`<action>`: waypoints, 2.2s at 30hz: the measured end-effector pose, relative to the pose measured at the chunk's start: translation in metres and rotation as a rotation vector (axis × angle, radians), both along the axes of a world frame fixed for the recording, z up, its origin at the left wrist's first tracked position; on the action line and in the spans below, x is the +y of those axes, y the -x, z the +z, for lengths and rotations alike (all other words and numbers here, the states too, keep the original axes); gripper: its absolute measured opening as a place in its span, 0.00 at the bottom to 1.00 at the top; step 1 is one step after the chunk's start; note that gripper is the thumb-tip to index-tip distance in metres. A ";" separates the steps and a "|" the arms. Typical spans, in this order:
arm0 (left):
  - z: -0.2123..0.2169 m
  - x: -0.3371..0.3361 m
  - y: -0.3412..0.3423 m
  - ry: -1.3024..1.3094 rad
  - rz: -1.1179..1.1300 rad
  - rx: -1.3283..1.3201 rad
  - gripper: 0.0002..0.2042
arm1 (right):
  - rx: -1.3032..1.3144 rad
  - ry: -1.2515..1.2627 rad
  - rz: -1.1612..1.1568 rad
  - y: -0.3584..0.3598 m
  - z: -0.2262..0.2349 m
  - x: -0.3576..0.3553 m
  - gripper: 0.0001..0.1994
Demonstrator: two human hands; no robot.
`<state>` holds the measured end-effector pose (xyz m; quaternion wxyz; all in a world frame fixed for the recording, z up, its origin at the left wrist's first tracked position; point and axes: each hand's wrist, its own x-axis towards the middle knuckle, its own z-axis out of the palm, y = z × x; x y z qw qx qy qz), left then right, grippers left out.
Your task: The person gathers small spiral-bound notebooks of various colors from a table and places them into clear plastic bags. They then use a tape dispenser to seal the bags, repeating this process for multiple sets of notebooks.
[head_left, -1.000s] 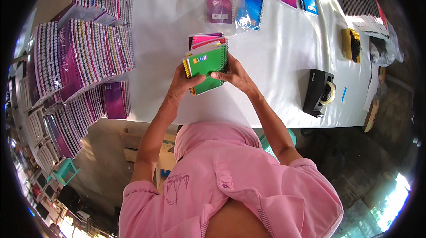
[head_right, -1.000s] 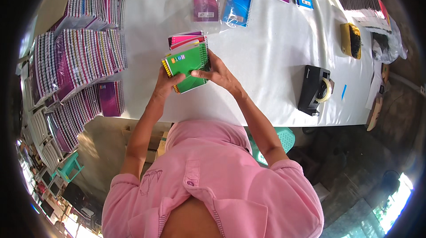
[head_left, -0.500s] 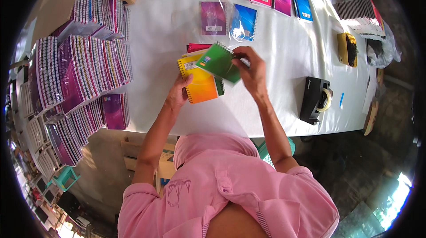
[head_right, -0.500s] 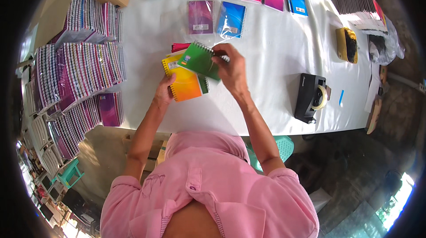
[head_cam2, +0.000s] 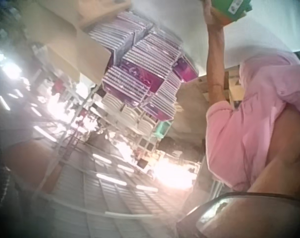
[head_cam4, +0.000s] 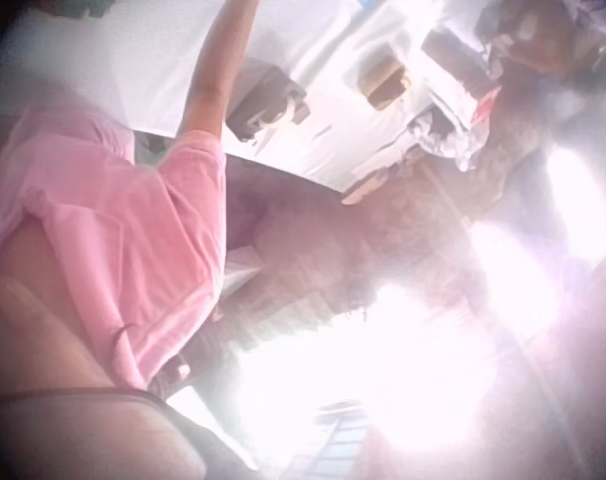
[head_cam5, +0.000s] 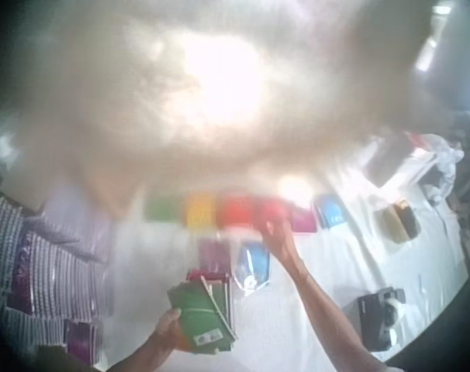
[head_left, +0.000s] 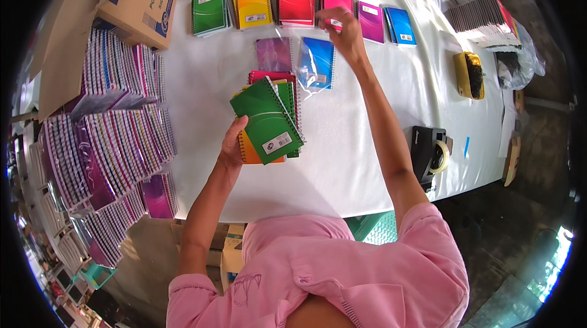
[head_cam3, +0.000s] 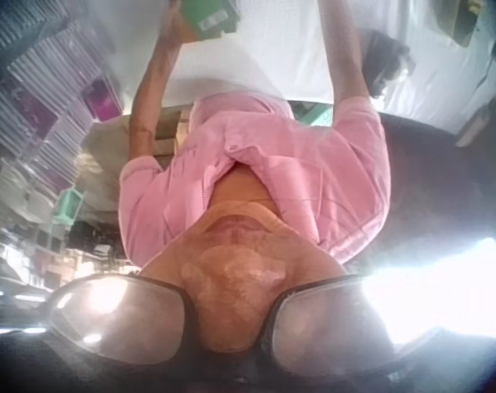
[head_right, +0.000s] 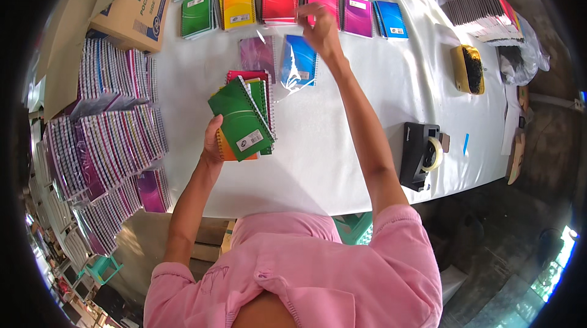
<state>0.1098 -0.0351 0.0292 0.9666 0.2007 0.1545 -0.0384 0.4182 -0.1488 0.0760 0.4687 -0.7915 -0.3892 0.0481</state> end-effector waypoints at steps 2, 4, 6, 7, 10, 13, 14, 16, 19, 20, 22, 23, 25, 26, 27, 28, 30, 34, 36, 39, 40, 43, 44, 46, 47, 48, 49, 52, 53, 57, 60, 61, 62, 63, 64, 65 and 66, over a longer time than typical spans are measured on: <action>0.006 0.007 -0.016 -0.040 0.048 -0.011 0.30 | -0.070 0.156 -0.225 -0.054 -0.033 0.026 0.12; 0.005 0.016 -0.029 -0.090 0.105 0.036 0.29 | -0.075 0.357 -0.288 -0.066 -0.043 0.059 0.19; 0.004 0.026 -0.043 -0.040 0.154 0.040 0.26 | -0.263 0.632 -0.342 -0.052 -0.051 0.089 0.26; -0.001 0.031 -0.049 -0.011 0.157 0.037 0.26 | -0.359 0.772 -0.370 -0.048 -0.056 0.097 0.29; -0.014 0.042 -0.068 0.075 0.206 0.070 0.26 | -0.145 0.661 -0.430 -0.068 -0.067 0.106 0.26; -0.028 0.049 -0.079 0.054 0.221 0.073 0.26 | -0.059 0.515 -0.449 -0.077 -0.060 0.095 0.22; -0.031 0.050 -0.080 0.049 0.210 0.057 0.27 | 0.023 0.393 -0.457 -0.082 -0.058 0.087 0.22; -0.034 0.045 -0.092 0.047 0.161 0.014 0.29 | 0.186 0.080 -0.418 -0.095 -0.052 0.052 0.21; -0.047 0.042 -0.086 -0.012 0.171 -0.019 0.34 | 0.797 -0.372 -0.142 -0.014 0.026 0.019 0.14; -0.056 0.042 -0.085 0.023 0.151 -0.043 0.36 | 0.870 -0.398 -0.114 0.011 0.038 0.015 0.14; -0.073 0.041 -0.090 0.091 0.100 -0.104 0.39 | 0.704 -0.326 -0.137 0.058 0.038 0.008 0.15; -0.066 0.034 -0.099 0.109 0.105 -0.103 0.40 | 0.508 -0.125 -0.058 0.065 0.022 -0.002 0.16; -0.046 0.020 -0.106 0.141 0.134 -0.086 0.41 | 0.293 0.033 -0.150 0.086 0.027 -0.005 0.18; -0.052 0.019 -0.106 0.102 0.149 -0.078 0.38 | 0.087 -0.037 -0.190 0.072 0.011 -0.009 0.19; -0.051 0.016 -0.105 0.042 0.164 -0.055 0.36 | 0.058 -0.067 -0.259 0.054 0.002 -0.012 0.19; -0.050 0.013 -0.107 -0.016 0.172 -0.034 0.35 | 0.059 -0.036 -0.287 0.033 -0.008 -0.018 0.18; -0.049 0.013 -0.114 -0.060 0.179 -0.036 0.32 | -0.043 0.079 -0.412 -0.016 -0.027 -0.023 0.18; -0.045 0.016 -0.120 0.041 0.142 -0.137 0.29 | -0.490 0.241 -0.773 -0.124 -0.067 -0.048 0.22; -0.041 0.018 -0.115 0.060 0.125 -0.160 0.29 | -0.527 0.406 -0.933 -0.149 -0.066 -0.066 0.27; -0.041 0.019 -0.123 0.034 0.064 -0.188 0.29 | -0.181 0.839 -0.980 -0.200 -0.084 -0.131 0.38; -0.045 0.023 -0.120 0.011 0.072 -0.183 0.29 | -0.040 0.905 -0.856 -0.213 -0.078 -0.135 0.41; -0.052 0.019 -0.118 -0.019 0.084 -0.120 0.30 | 0.023 0.946 -0.740 -0.232 -0.080 -0.149 0.56; -0.052 0.015 -0.123 -0.017 0.070 -0.103 0.30 | 0.023 0.937 -0.695 -0.246 -0.086 -0.168 0.60; -0.046 0.011 -0.122 -0.023 0.081 -0.124 0.31 | 0.155 0.826 -0.651 -0.251 -0.085 -0.179 0.66; -0.044 0.009 -0.123 -0.024 0.083 -0.137 0.32 | 0.161 0.778 -0.637 -0.250 -0.085 -0.187 0.66; -0.041 0.011 -0.119 -0.030 0.089 -0.125 0.32 | 0.129 0.838 -0.693 -0.242 -0.085 -0.171 0.60; -0.040 0.012 -0.116 -0.032 0.087 -0.119 0.32 | 0.093 0.899 -0.759 -0.234 -0.079 -0.163 0.54; -0.033 0.007 -0.116 -0.053 0.090 -0.091 0.32 | -0.214 0.726 -0.828 -0.209 -0.053 -0.163 0.36; -0.030 0.005 -0.117 -0.066 0.096 -0.076 0.32 | -0.132 0.556 -0.874 -0.197 -0.041 -0.162 0.23; -0.021 -0.003 -0.110 -0.096 0.090 -0.104 0.32 | 0.724 -0.240 -0.445 -0.063 0.039 -0.133 0.28; -0.017 -0.011 -0.103 -0.113 0.051 -0.124 0.32 | 0.838 -0.284 -0.312 0.047 0.040 -0.105 0.28; -0.017 -0.012 -0.096 -0.113 0.047 -0.110 0.32 | 0.928 -0.285 -0.369 0.079 0.041 -0.095 0.27; -0.017 -0.014 -0.090 -0.113 0.046 -0.102 0.33 | 0.978 -0.233 -0.270 0.097 0.047 -0.091 0.26; -0.010 -0.017 -0.087 -0.144 0.017 -0.123 0.34 | 1.018 -0.185 -0.181 0.108 0.054 -0.091 0.25; 0.001 -0.021 -0.084 -0.178 -0.011 -0.141 0.34 | 0.822 -0.052 -0.220 0.116 0.045 -0.094 0.23; 0.009 -0.024 -0.079 -0.212 -0.039 -0.159 0.35 | 0.486 0.015 -0.276 0.125 0.028 -0.095 0.24; 0.009 -0.026 -0.071 -0.226 -0.063 -0.148 0.37 | 0.285 -0.010 -0.307 0.131 0.022 -0.096 0.26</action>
